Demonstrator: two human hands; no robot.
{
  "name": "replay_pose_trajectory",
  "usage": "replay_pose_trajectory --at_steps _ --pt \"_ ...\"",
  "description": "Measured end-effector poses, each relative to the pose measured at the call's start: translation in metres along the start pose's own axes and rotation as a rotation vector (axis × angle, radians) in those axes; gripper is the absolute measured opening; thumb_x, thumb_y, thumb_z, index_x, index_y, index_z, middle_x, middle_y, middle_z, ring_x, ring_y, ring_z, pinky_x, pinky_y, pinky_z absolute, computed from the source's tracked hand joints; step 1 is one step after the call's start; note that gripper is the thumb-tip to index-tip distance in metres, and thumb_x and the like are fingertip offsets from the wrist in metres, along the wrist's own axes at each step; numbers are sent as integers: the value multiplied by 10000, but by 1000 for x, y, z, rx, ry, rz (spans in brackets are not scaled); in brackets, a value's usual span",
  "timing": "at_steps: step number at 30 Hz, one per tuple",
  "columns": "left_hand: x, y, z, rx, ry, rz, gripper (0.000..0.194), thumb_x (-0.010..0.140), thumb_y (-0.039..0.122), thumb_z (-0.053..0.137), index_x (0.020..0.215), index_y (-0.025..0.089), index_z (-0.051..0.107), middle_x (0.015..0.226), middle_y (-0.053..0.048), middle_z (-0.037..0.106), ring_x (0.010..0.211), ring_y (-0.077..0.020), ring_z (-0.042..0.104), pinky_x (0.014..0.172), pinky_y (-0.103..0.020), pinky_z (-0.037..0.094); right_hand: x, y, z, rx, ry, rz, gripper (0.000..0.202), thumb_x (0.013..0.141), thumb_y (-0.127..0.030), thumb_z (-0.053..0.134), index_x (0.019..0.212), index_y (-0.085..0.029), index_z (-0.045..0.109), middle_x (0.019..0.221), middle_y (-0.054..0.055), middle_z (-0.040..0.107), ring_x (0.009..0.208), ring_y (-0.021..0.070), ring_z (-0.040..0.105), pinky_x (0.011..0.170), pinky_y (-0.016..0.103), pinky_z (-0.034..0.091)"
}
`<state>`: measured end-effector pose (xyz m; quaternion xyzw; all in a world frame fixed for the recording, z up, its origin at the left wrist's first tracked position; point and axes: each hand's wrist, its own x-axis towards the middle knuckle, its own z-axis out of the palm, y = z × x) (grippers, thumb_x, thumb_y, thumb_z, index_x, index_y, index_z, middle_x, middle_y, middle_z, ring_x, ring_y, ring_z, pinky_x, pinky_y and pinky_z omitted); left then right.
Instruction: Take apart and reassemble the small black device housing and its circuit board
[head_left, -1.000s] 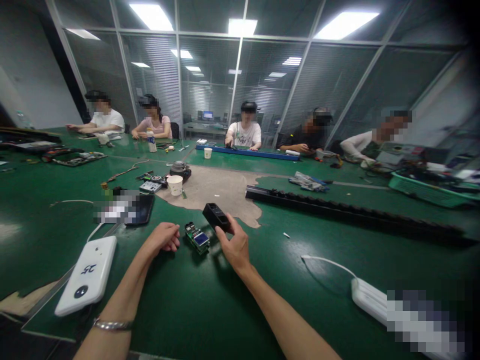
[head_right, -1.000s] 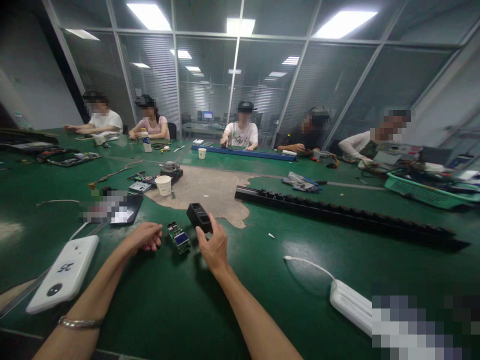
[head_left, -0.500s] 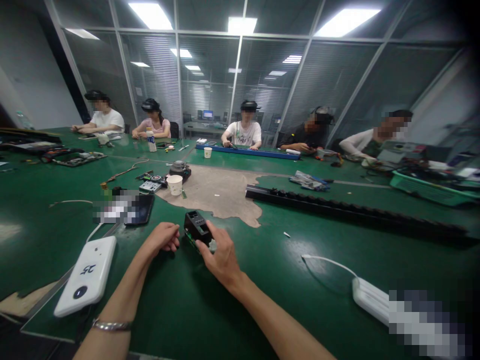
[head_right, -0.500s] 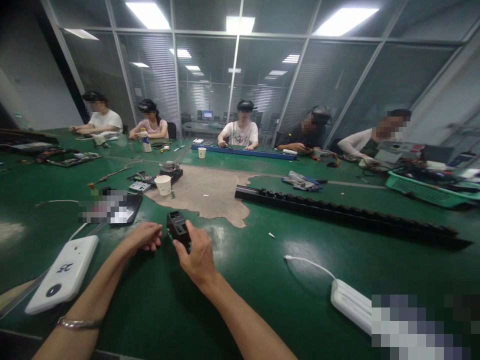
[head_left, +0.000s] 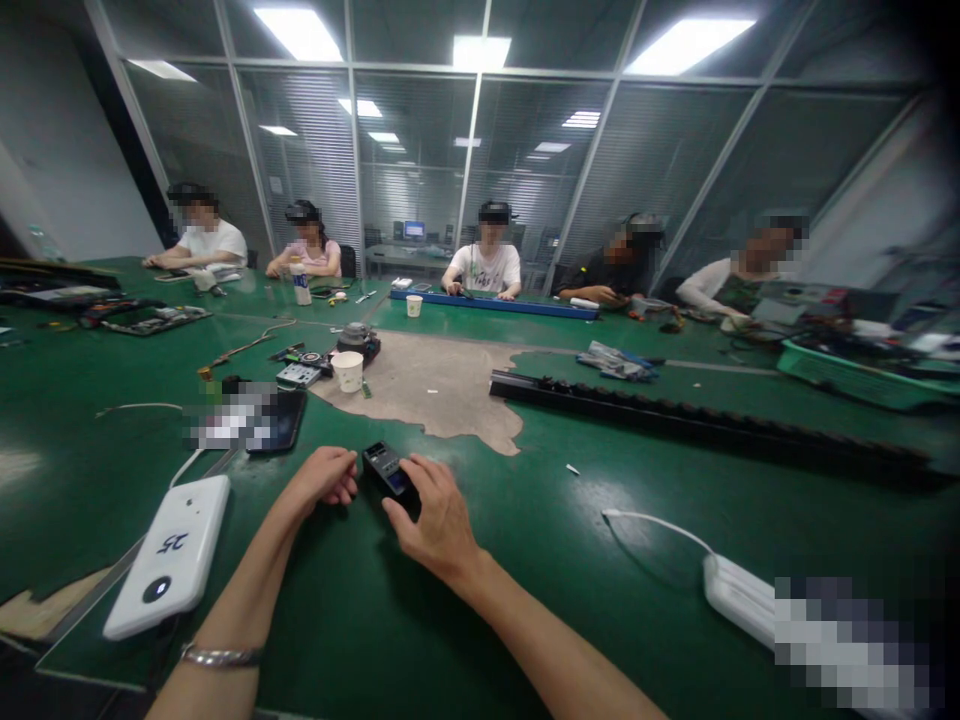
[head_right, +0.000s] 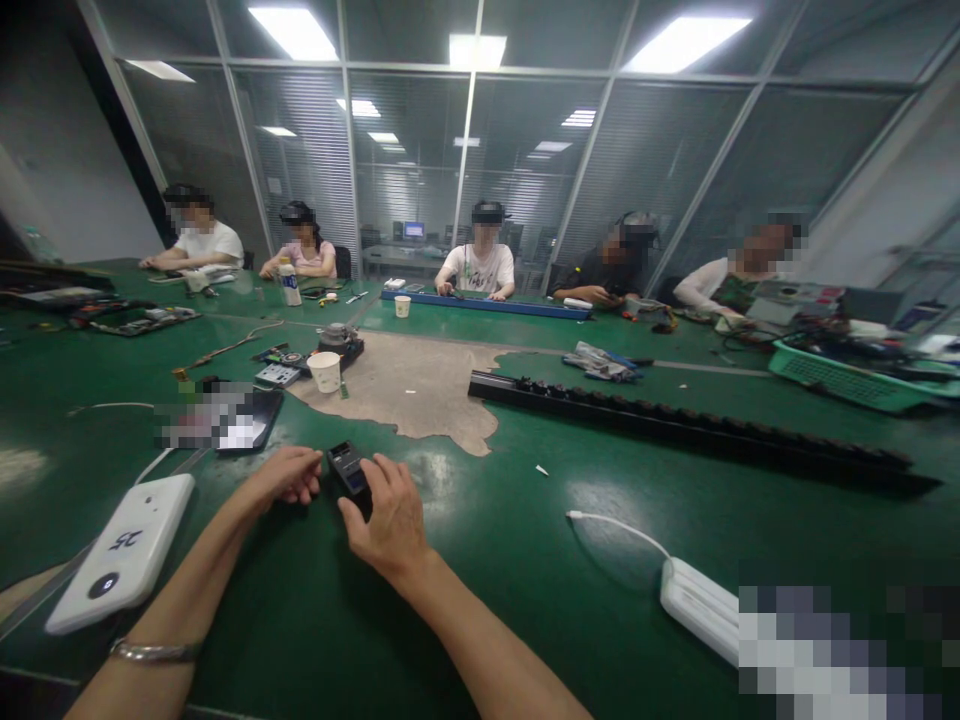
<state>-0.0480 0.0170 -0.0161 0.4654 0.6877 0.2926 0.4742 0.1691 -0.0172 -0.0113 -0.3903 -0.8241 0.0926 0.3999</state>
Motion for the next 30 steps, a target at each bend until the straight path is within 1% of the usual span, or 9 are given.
replay_pose_trajectory --at_steps 2,7,9,11,14,18,20,25,30 --pt "-1 0 0 2 -4 5 324 808 476 427 722 173 501 546 -8 609 396 -105 555 381 -185 319 -1 1 1 4 -9 1 522 776 -326 608 1256 -157 491 1243 137 519 1139 273 467 1006 456 349" --pt "0 -1 -1 -2 -13 33 322 805 471 424 724 169 502 543 -9 605 396 -107 554 378 -188 317 -2 6 4 70 -67 -16 523 795 -244 574 1299 -175 450 1137 114 590 1041 252 532 928 439 420" --pt "0 -2 -1 -3 -13 35 320 801 470 428 729 168 501 548 -12 608 400 -108 558 381 -188 318 -1 7 3 113 -59 -17 516 796 -236 578 1295 -186 457 1126 104 602 1030 248 542 917 433 431" --pt "1 -3 -1 -2 -9 35 321 801 472 427 732 167 501 553 -14 610 405 -109 563 384 -187 319 1 7 1 165 -15 2 491 801 -247 586 1277 -200 480 1130 91 608 1031 241 549 923 425 434" --pt "1 -3 -1 4 -2 25 338 802 491 425 734 169 501 554 -13 610 413 -113 567 388 -186 320 6 7 -1 269 76 92 471 813 -295 594 1267 -213 497 1157 81 606 1034 231 566 917 404 456" --pt "0 -2 -1 10 11 -11 348 795 509 444 745 171 510 566 -21 618 416 -110 566 396 -184 322 11 13 -1 472 142 258 463 833 -365 578 1264 -214 505 1110 67 636 905 199 634 804 344 530" --pt "0 -1 -1 10 15 -27 345 795 508 447 743 172 510 563 -22 618 403 -108 558 395 -188 325 14 17 -1 531 181 317 460 836 -379 575 1259 -211 508 1086 61 647 891 195 642 794 339 537" --pt "-1 1 0 -1 17 -28 361 797 521 448 736 170 507 563 -19 619 400 -106 556 395 -189 327 17 35 2 537 282 359 454 828 -375 576 1239 -193 514 1095 70 644 940 203 631 832 353 520" --pt "-1 2 0 21 5 -38 343 815 494 424 746 168 505 569 -23 625 405 -113 564 399 -193 333 15 55 4 421 279 356 432 816 -361 581 1212 -197 523 1062 63 650 915 204 627 812 357 508"
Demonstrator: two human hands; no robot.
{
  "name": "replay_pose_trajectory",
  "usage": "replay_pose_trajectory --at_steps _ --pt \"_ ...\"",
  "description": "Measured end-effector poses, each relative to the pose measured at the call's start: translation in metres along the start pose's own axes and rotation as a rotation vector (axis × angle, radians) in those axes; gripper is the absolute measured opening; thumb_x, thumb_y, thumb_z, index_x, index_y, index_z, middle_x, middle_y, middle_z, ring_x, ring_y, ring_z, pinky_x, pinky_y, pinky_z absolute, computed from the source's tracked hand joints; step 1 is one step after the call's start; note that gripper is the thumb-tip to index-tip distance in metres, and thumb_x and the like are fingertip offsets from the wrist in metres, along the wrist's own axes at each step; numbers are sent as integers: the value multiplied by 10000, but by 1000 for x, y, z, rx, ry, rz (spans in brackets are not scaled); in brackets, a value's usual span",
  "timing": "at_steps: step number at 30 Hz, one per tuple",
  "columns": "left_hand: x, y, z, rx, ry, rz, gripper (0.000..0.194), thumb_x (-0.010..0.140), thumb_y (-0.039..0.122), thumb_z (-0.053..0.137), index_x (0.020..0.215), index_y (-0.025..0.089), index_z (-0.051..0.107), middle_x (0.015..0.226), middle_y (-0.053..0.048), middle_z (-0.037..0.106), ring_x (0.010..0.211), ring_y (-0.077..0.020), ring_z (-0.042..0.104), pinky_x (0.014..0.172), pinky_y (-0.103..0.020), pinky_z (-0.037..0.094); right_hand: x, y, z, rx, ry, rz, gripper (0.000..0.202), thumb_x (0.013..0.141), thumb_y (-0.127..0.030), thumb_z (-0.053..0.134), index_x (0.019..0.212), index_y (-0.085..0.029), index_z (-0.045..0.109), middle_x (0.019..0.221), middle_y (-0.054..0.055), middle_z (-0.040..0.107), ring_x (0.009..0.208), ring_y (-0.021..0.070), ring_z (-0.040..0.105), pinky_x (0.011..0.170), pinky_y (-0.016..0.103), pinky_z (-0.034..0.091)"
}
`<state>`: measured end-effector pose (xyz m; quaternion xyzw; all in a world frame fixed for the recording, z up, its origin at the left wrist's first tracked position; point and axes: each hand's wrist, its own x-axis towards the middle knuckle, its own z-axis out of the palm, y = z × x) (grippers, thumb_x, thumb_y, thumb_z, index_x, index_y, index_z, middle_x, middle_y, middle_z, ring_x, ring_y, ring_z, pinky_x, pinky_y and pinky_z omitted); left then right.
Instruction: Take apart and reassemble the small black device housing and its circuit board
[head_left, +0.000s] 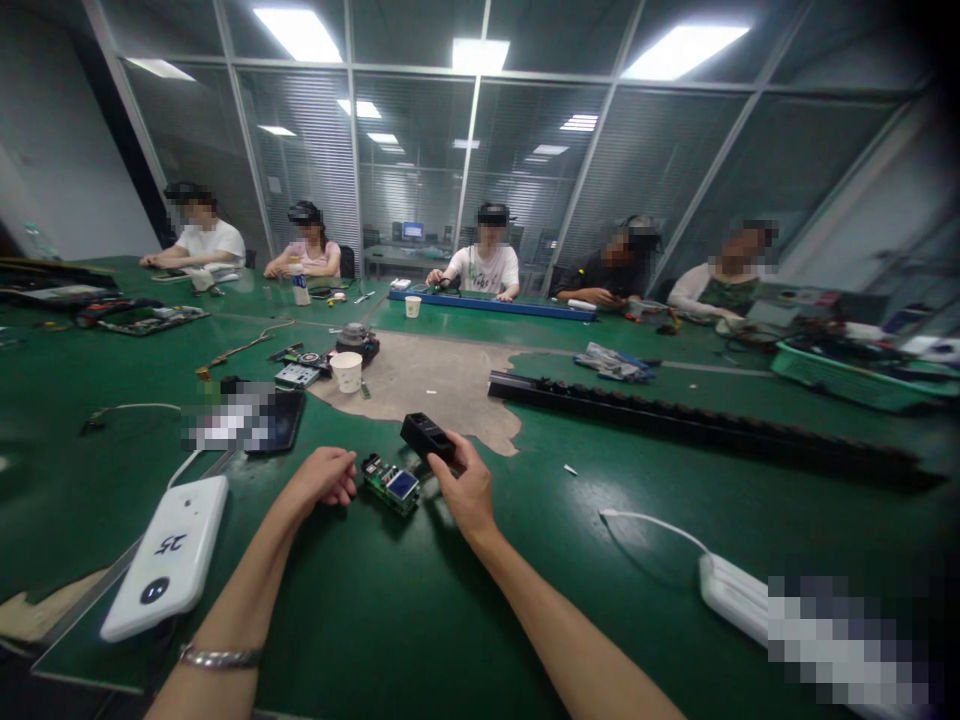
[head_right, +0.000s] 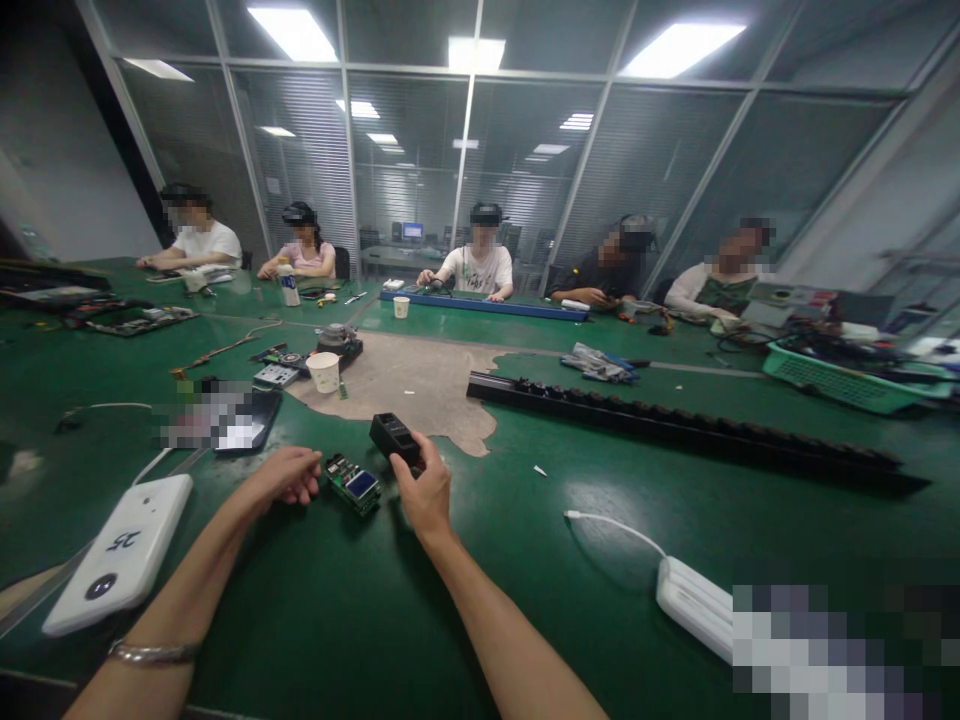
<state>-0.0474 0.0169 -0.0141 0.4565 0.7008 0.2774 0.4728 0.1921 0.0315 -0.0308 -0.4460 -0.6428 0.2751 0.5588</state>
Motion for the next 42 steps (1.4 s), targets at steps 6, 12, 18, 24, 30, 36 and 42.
replay_pose_trajectory --at_steps 6,12,18,24,30,36,42 --pt "-2 0 0 -3 3 15 345 812 490 423 739 165 512 568 -22 621 408 -108 560 401 -191 329 3 13 -4 -182 -37 -60 416 801 -282 572 1205 -201 522 1094 66 631 973 222 599 871 397 468" --pt "-1 -2 0 -1 5 41 345 796 499 444 731 169 519 568 -17 616 412 -106 559 398 -189 323 1 17 -3 -324 -8 -175 476 768 -208 561 1239 -168 507 1228 119 558 1152 269 499 995 488 364" --pt "-2 1 1 8 23 -2 349 788 510 459 736 171 526 571 -23 627 407 -107 557 398 -188 333 -1 17 -3 -355 -1 -203 551 793 -249 557 1318 -147 423 1294 142 503 1214 279 443 1014 500 342" --pt "-7 5 2 5 39 2 349 769 511 489 722 167 528 554 -19 618 417 -109 561 397 -182 321 -1 15 -6 -337 -70 -158 523 772 -180 563 1285 -194 463 1202 95 578 1097 259 535 964 457 404" --pt "-9 10 4 10 30 -11 371 742 538 511 721 167 522 534 -7 604 415 -113 560 400 -183 327 0 1 -7 -120 7 -15 450 782 -294 597 1220 -215 530 1048 57 657 904 214 632 823 380 511" --pt "-16 14 5 -1 65 -17 366 713 529 550 696 164 532 526 -16 604 403 -116 552 391 -183 318 -10 -34 -8 22 -88 -100 456 796 -351 596 1225 -209 532 1010 46 668 828 175 646 768 313 533" --pt "-7 2 2 -61 12 25 378 746 541 478 720 166 515 544 -16 607 413 -110 551 389 -171 295 -20 -44 -8 -83 -186 -275 459 776 -306 601 1218 -208 524 1098 64 625 917 191 607 837 337 500"
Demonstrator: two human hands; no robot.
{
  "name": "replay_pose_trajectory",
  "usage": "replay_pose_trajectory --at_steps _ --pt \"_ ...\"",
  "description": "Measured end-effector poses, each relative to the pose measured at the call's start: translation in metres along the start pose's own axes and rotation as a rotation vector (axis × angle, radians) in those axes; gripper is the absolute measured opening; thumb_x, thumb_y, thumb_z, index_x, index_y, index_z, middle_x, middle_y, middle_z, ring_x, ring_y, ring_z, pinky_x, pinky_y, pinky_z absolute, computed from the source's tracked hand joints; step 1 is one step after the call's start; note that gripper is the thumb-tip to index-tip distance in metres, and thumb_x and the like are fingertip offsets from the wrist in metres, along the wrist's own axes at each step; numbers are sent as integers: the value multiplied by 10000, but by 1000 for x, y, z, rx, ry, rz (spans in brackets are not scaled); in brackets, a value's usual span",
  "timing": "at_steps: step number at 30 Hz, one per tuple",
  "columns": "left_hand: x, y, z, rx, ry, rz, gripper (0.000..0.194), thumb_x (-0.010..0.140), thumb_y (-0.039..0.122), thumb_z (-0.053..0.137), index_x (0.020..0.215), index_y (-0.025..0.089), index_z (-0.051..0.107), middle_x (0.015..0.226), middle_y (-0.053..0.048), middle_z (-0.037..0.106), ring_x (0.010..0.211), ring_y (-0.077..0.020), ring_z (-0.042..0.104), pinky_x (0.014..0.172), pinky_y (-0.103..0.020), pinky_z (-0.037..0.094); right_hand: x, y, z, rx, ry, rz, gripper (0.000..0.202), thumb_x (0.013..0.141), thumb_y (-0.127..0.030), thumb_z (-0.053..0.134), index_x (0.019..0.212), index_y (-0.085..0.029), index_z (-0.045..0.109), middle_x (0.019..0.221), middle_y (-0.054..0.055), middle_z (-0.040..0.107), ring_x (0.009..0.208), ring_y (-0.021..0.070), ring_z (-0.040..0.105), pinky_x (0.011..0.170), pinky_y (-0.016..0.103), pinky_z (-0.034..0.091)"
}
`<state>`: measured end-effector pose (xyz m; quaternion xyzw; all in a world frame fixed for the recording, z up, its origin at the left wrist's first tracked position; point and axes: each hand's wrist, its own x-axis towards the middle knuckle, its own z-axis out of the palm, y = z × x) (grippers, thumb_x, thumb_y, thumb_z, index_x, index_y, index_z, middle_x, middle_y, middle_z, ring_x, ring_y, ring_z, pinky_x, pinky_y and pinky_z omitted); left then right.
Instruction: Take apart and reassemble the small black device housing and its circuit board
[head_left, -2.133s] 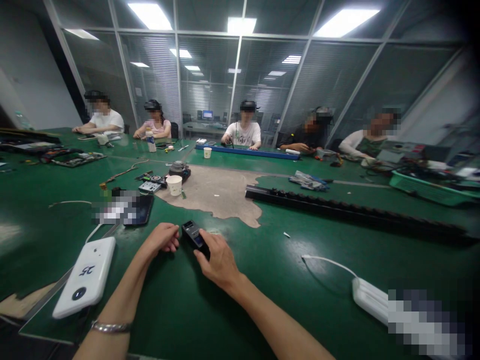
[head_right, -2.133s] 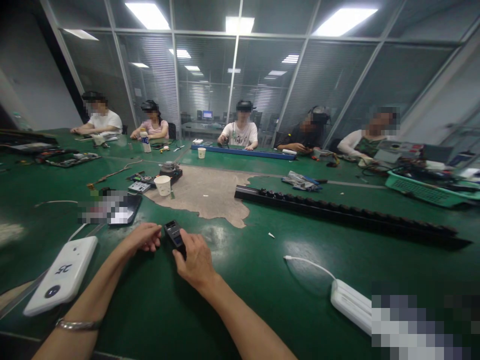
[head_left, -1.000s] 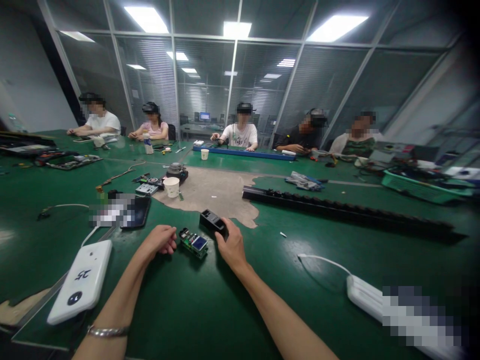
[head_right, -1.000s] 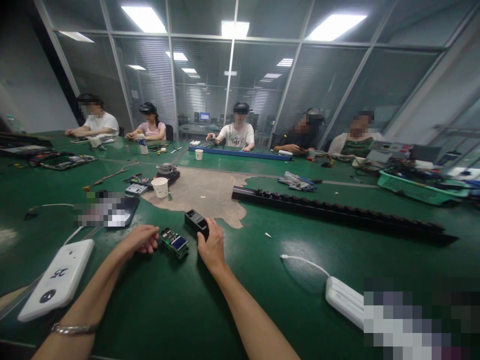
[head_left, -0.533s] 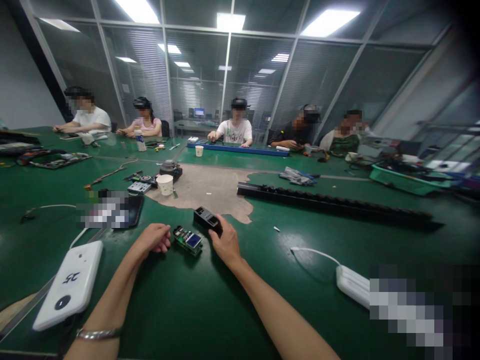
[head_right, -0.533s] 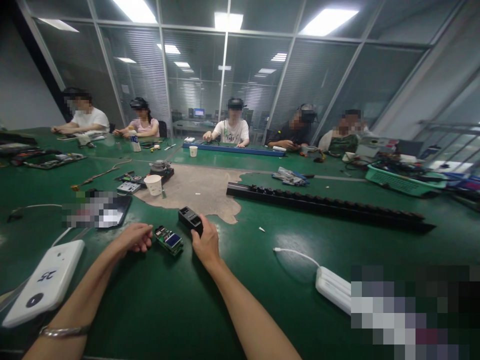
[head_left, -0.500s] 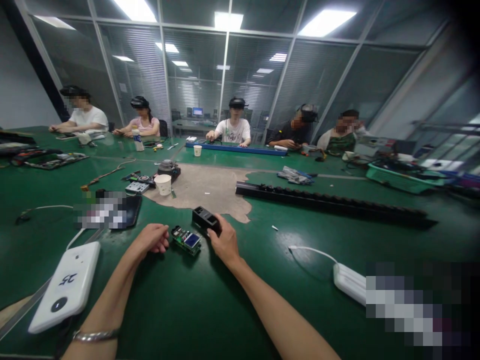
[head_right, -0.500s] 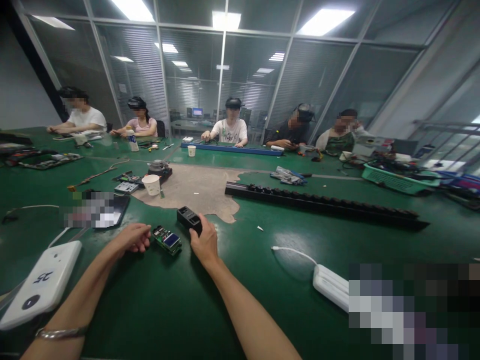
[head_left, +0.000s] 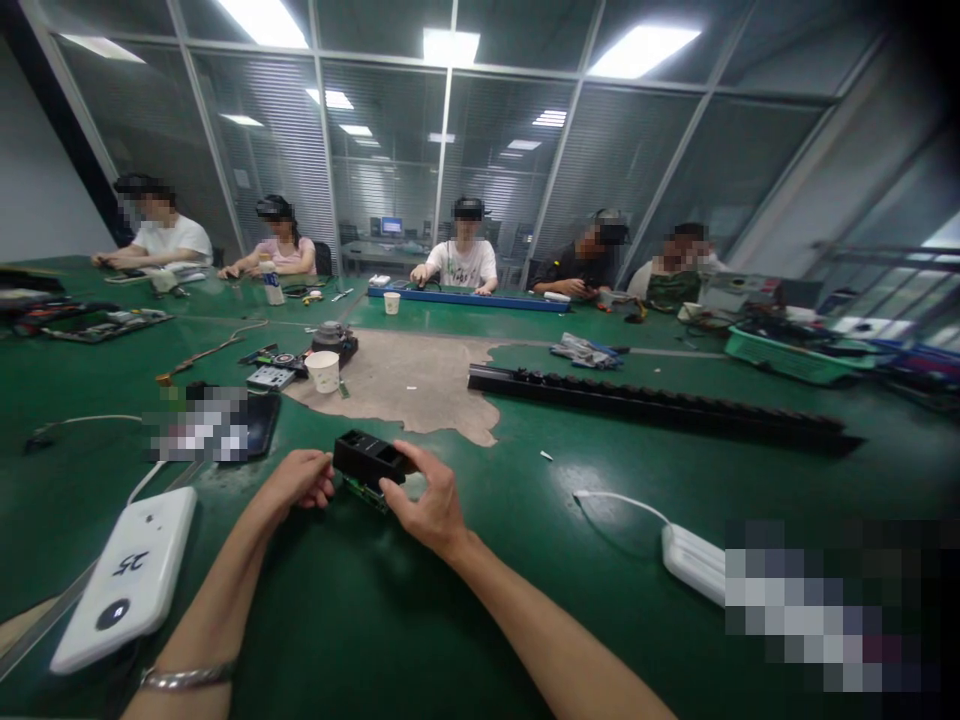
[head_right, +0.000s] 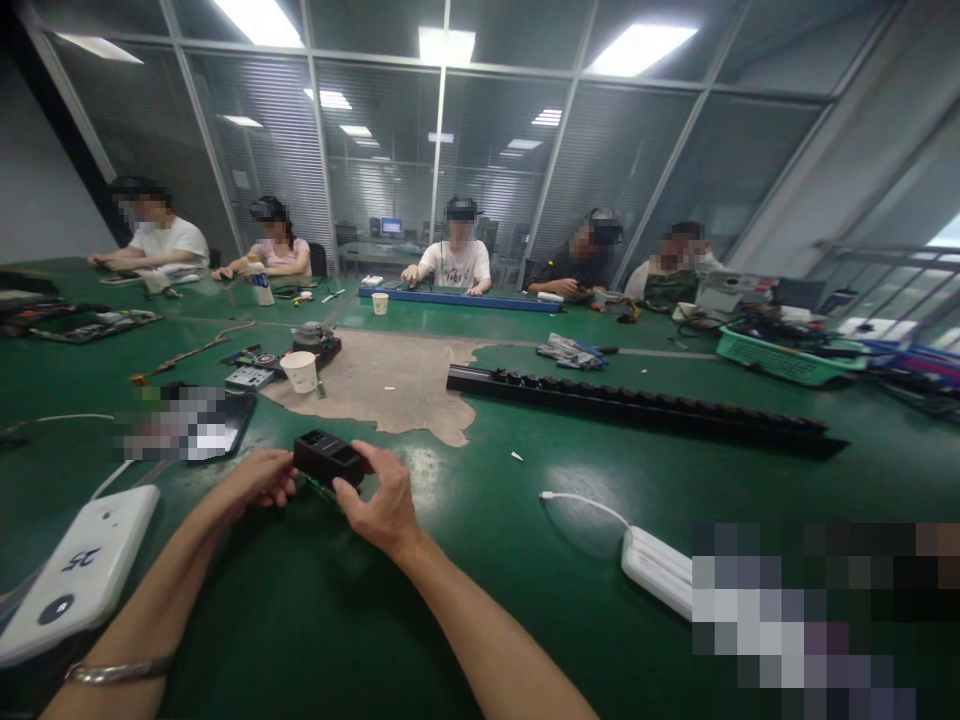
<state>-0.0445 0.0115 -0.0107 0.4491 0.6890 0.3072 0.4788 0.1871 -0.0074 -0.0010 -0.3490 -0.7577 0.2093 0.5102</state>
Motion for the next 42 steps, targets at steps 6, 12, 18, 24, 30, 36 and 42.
replay_pose_trajectory --at_steps 6,12,18,24,30,36,42 --pt "1 1 1 36 12 -10 355 730 528 485 716 175 518 547 -10 607 416 -114 555 383 -174 291 -2 2 2 -76 -55 -97 465 782 -286 578 1233 -208 491 1147 77 595 1022 215 558 908 395 453" --pt "0 0 -2 63 91 27 346 696 521 498 646 179 503 466 3 554 344 -98 468 358 -188 273 -8 6 6 -158 -114 -141 490 756 -259 597 1230 -201 484 1139 65 592 1022 202 542 924 370 438" --pt "4 -4 -3 55 56 40 411 715 578 460 599 184 453 459 -7 558 339 -103 469 348 -187 267 -9 10 4 -208 -209 -126 490 732 -296 615 1198 -199 499 1098 69 584 1010 215 522 903 374 434" --pt "2 -3 -4 -38 22 -9 488 682 649 503 675 162 510 524 -36 611 399 -120 535 376 -185 317 -10 15 4 -211 -218 -114 565 752 -353 610 1263 -174 450 1138 98 572 1025 229 516 918 384 418" --pt "1 -3 -1 -63 12 6 435 672 593 546 751 165 528 548 -24 620 422 -115 549 393 -177 324 -12 19 10 -207 -230 -102 550 777 -334 589 1282 -166 449 1117 99 609 990 232 556 906 389 432" --pt "3 -4 -1 9 10 10 363 729 532 490 772 172 511 552 -10 611 408 -107 542 380 -163 287 -7 12 6 -84 -91 -48 522 795 -350 596 1274 -184 472 1168 90 599 1024 221 568 924 372 440" --pt "1 -1 0 33 34 -7 376 729 543 490 760 168 515 554 -17 617 408 -111 548 385 -173 296 2 22 1 56 98 160 477 851 -344 548 1302 -228 447 1182 51 600 988 186 602 856 315 490"
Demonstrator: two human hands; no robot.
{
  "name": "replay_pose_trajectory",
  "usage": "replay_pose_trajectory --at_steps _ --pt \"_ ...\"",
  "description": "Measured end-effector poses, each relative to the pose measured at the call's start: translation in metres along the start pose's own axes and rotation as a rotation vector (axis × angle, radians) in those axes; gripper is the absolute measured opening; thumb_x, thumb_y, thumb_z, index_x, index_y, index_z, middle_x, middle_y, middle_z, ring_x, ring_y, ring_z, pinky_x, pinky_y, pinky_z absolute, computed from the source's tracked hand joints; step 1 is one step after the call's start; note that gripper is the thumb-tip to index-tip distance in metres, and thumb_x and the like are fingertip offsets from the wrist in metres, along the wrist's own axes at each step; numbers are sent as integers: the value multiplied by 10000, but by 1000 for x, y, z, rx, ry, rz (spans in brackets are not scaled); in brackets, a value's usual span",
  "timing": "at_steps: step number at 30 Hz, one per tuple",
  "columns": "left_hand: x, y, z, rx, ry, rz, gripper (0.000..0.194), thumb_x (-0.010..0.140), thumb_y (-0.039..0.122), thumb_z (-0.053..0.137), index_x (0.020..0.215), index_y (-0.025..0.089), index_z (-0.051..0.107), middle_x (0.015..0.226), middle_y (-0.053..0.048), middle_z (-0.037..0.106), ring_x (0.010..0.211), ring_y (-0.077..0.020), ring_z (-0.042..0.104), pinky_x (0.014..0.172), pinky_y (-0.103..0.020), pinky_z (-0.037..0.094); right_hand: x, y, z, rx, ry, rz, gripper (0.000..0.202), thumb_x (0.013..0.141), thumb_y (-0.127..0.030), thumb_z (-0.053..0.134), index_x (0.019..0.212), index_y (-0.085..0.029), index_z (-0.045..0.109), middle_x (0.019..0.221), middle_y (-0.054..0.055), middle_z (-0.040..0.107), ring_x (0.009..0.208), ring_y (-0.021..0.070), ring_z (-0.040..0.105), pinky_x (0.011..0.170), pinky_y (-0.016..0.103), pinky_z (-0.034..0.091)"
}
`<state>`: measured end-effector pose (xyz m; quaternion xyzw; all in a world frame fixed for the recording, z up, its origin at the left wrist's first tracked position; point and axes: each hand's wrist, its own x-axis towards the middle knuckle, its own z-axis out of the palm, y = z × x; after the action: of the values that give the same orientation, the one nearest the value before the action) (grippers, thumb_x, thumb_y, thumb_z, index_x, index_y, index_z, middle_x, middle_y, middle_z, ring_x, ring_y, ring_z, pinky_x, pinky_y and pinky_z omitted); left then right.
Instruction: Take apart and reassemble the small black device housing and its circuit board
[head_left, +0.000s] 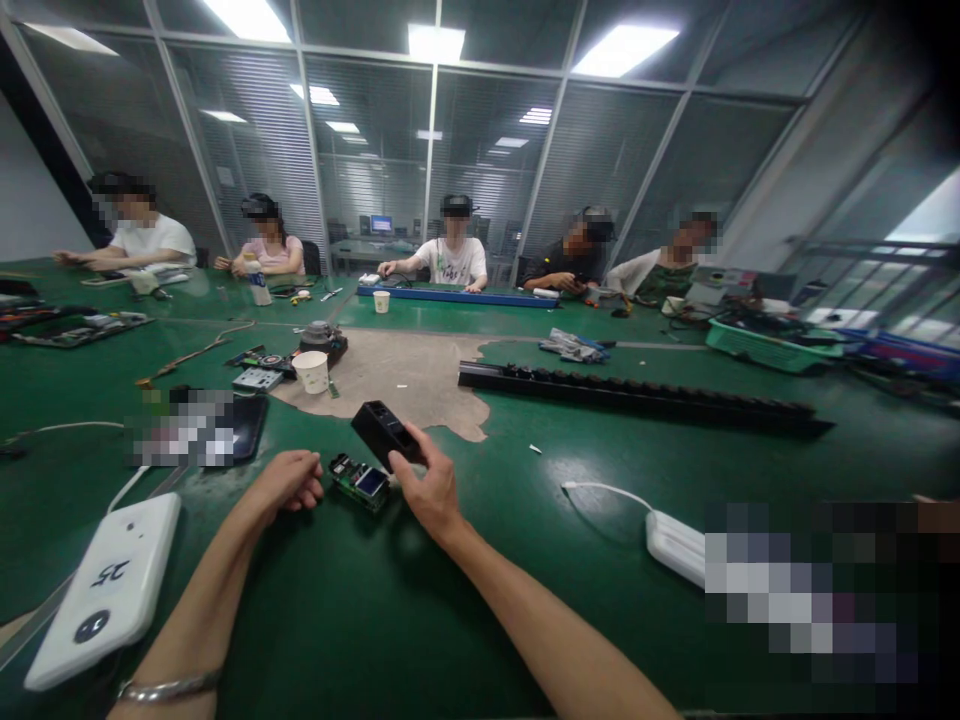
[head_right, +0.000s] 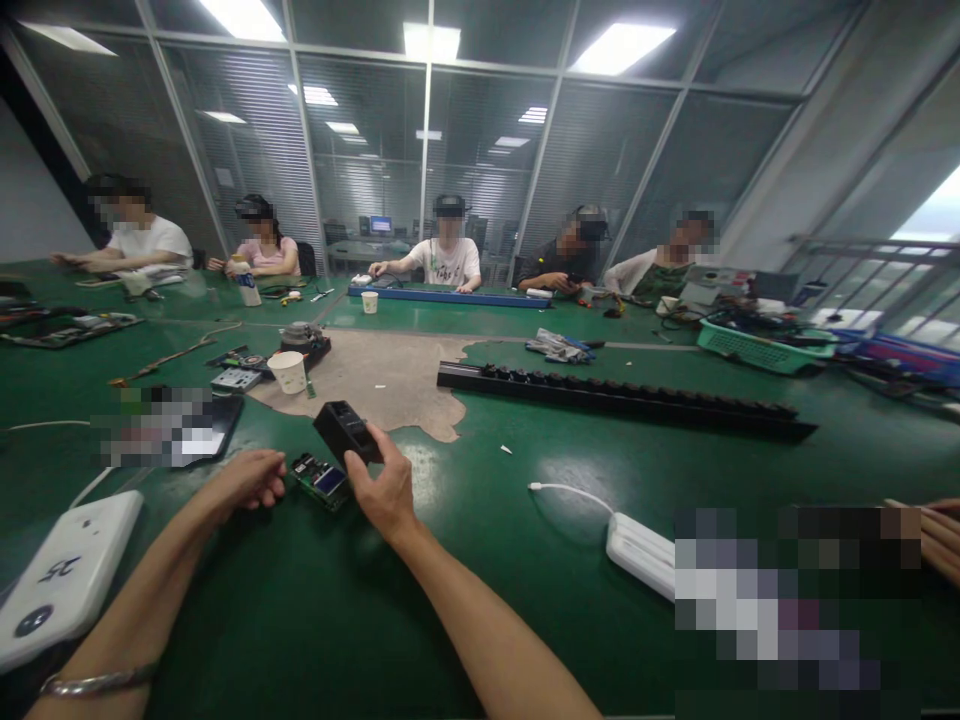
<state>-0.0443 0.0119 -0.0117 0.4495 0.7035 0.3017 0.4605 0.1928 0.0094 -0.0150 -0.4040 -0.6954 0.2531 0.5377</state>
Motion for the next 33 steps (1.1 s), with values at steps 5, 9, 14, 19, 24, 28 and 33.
replay_pose_trajectory --at_steps 5,9,14,19,24,28,33 --pt "0 0 0 0 -18 -2 378 730 549 490 751 172 510 528 -11 605 397 -114 539 386 -180 292 6 25 -1 -164 41 72 478 816 -340 578 1271 -228 485 1125 64 625 976 225 601 857 376 480" --pt "1 -3 -1 4 -47 19 371 750 551 458 753 182 495 528 -3 601 411 -114 547 388 -181 291 6 35 0 -321 21 43 480 798 -306 583 1260 -214 496 1143 85 610 1010 245 571 905 408 435" --pt "1 -3 -1 18 -47 43 348 786 523 426 770 182 489 560 -6 613 424 -107 553 391 -178 293 4 31 1 -433 -8 -58 510 775 -245 571 1272 -164 483 1148 113 592 1061 253 525 949 423 385" --pt "1 -3 -2 26 -44 26 329 809 501 403 766 183 476 553 -2 601 420 -104 553 390 -176 298 3 27 3 -442 29 -107 578 776 -285 580 1315 -136 433 1269 136 508 1167 272 445 1002 442 337" --pt "0 -2 -2 37 -43 39 335 800 507 422 749 181 480 561 -10 608 410 -102 544 387 -183 299 3 32 2 -381 -34 -94 559 765 -217 580 1306 -163 452 1200 127 567 1102 273 508 957 463 383" --pt "-1 -1 -2 21 -37 25 343 794 519 429 745 184 485 554 -9 607 404 -102 538 390 -189 294 5 28 1 -257 9 -28 483 791 -252 578 1266 -201 503 1168 96 599 1073 263 546 940 460 418" --pt "-1 0 -2 20 -36 13 344 799 519 428 754 183 489 559 -9 612 409 -100 543 405 -188 308 5 3 2 -20 -1 9 477 826 -332 572 1281 -214 492 1215 76 584 1058 235 578 884 384 487"
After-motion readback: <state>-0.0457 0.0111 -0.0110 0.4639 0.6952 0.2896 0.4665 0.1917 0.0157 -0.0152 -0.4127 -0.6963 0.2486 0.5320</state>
